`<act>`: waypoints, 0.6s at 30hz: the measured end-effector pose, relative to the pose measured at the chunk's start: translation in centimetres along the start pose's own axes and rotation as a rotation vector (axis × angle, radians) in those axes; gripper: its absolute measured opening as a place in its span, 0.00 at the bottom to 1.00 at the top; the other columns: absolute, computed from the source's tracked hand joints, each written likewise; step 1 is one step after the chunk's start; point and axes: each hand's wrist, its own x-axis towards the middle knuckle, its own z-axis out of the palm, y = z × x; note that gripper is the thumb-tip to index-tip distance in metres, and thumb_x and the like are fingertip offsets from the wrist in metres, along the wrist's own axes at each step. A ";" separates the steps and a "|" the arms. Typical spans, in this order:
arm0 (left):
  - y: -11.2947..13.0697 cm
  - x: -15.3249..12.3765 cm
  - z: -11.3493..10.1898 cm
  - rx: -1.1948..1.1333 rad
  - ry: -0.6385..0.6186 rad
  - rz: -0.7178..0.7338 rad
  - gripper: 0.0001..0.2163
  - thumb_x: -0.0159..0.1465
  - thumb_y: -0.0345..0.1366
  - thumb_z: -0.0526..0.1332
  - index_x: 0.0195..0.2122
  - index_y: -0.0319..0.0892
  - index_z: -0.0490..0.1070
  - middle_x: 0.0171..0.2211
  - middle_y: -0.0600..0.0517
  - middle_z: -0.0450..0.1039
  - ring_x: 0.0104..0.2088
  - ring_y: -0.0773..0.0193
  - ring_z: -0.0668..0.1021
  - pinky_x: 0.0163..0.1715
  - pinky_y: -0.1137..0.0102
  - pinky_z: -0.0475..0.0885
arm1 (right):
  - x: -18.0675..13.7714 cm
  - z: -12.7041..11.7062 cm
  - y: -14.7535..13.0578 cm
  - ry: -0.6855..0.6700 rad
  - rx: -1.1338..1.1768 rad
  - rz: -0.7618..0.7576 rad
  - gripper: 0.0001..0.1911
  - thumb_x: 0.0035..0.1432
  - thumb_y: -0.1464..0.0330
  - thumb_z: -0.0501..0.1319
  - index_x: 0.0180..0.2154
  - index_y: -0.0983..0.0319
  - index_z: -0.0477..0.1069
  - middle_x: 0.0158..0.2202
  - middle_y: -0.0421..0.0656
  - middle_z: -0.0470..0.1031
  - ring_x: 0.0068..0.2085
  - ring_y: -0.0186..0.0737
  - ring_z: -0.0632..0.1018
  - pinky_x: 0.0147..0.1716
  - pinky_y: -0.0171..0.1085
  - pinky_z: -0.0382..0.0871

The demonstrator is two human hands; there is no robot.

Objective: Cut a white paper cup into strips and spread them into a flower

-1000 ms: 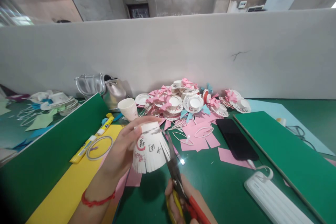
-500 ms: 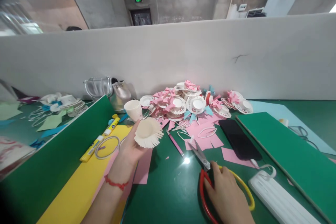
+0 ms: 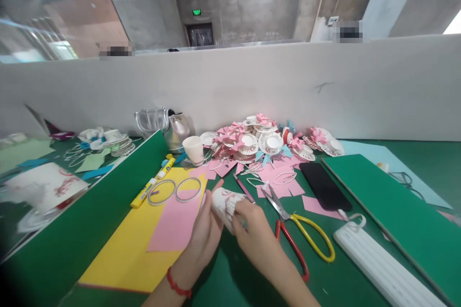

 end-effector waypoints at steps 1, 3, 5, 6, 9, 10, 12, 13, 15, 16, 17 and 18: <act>-0.5 -0.2 -0.7 0.083 -0.058 0.029 0.20 0.65 0.45 0.51 0.52 0.39 0.66 0.37 0.47 0.76 0.35 0.62 0.76 0.36 0.71 0.70 | -0.2 0.6 0.7 -0.013 0.050 0.009 0.13 0.52 0.77 0.52 0.33 0.62 0.75 0.33 0.46 0.78 0.36 0.46 0.77 0.38 0.41 0.71; -1.2 -0.3 -1.9 0.336 -0.144 0.098 0.20 0.63 0.48 0.52 0.47 0.38 0.69 0.36 0.47 0.75 0.35 0.61 0.74 0.35 0.70 0.68 | -0.6 1.4 2.2 -0.034 0.152 0.037 0.14 0.52 0.75 0.52 0.35 0.63 0.76 0.31 0.45 0.78 0.33 0.44 0.77 0.34 0.39 0.72; -1.8 0.0 -2.7 0.524 -0.152 0.226 0.19 0.61 0.50 0.53 0.39 0.39 0.72 0.32 0.49 0.72 0.32 0.61 0.72 0.33 0.69 0.66 | -1.1 1.8 3.2 -0.045 0.233 0.067 0.12 0.53 0.71 0.54 0.34 0.64 0.77 0.28 0.45 0.79 0.30 0.44 0.78 0.32 0.40 0.73; -2.1 0.2 -2.9 0.551 -0.145 0.252 0.17 0.60 0.50 0.55 0.34 0.39 0.71 0.30 0.50 0.71 0.31 0.62 0.70 0.32 0.69 0.65 | -1.3 1.9 3.6 -0.044 0.264 0.081 0.11 0.53 0.69 0.56 0.34 0.64 0.77 0.28 0.45 0.79 0.29 0.44 0.78 0.33 0.40 0.73; -2.8 1.1 -3.1 0.605 -0.135 0.314 0.15 0.58 0.48 0.56 0.26 0.40 0.68 0.25 0.53 0.66 0.28 0.63 0.67 0.29 0.69 0.62 | -1.8 2.0 4.1 -0.032 0.328 0.118 0.12 0.53 0.63 0.61 0.34 0.65 0.78 0.27 0.46 0.79 0.30 0.45 0.77 0.34 0.41 0.73; -3.0 1.3 -3.2 0.617 -0.140 0.322 0.15 0.59 0.48 0.55 0.25 0.41 0.67 0.24 0.53 0.64 0.27 0.63 0.66 0.28 0.69 0.61 | -2.0 2.0 4.2 -0.030 0.342 0.128 0.13 0.52 0.63 0.62 0.34 0.65 0.78 0.27 0.46 0.79 0.29 0.45 0.77 0.33 0.41 0.72; -3.3 1.7 -3.3 0.638 -0.157 0.325 0.15 0.59 0.46 0.53 0.23 0.41 0.65 0.22 0.54 0.62 0.25 0.64 0.65 0.26 0.70 0.60 | -2.3 2.1 4.4 -0.030 0.363 0.142 0.11 0.51 0.64 0.62 0.32 0.65 0.78 0.26 0.45 0.78 0.28 0.43 0.76 0.31 0.39 0.72; -3.4 1.7 -3.3 0.649 -0.169 0.322 0.14 0.59 0.45 0.53 0.22 0.41 0.64 0.21 0.54 0.61 0.24 0.64 0.64 0.25 0.70 0.59 | -2.5 2.2 4.5 -0.029 0.369 0.147 0.09 0.50 0.66 0.62 0.31 0.65 0.78 0.25 0.44 0.77 0.27 0.42 0.75 0.30 0.38 0.72; -3.5 1.6 -3.4 0.671 -0.198 0.317 0.14 0.59 0.43 0.53 0.21 0.41 0.65 0.21 0.54 0.62 0.25 0.64 0.65 0.25 0.69 0.59 | -2.7 2.3 4.6 -0.020 0.376 0.156 0.06 0.49 0.69 0.63 0.28 0.64 0.77 0.24 0.42 0.76 0.26 0.40 0.73 0.28 0.37 0.71; -3.4 1.4 -3.4 0.682 -0.213 0.315 0.14 0.59 0.42 0.53 0.21 0.41 0.66 0.22 0.53 0.63 0.25 0.63 0.66 0.26 0.69 0.60 | -2.8 2.4 4.7 -0.013 0.380 0.159 0.04 0.48 0.70 0.63 0.26 0.64 0.77 0.23 0.41 0.75 0.26 0.40 0.73 0.27 0.36 0.70; -3.4 1.2 -3.3 0.689 -0.226 0.318 0.13 0.59 0.41 0.53 0.22 0.40 0.68 0.24 0.52 0.65 0.28 0.62 0.68 0.29 0.69 0.61 | -2.8 2.4 4.7 -0.005 0.385 0.163 0.04 0.47 0.70 0.63 0.25 0.64 0.76 0.22 0.41 0.75 0.26 0.40 0.73 0.27 0.36 0.70; -3.3 1.1 -3.3 0.692 -0.232 0.323 0.13 0.60 0.40 0.52 0.25 0.40 0.70 0.27 0.50 0.68 0.31 0.60 0.69 0.32 0.69 0.62 | -2.8 2.3 4.7 0.003 0.391 0.167 0.04 0.47 0.70 0.63 0.25 0.64 0.75 0.22 0.41 0.75 0.26 0.41 0.73 0.27 0.37 0.70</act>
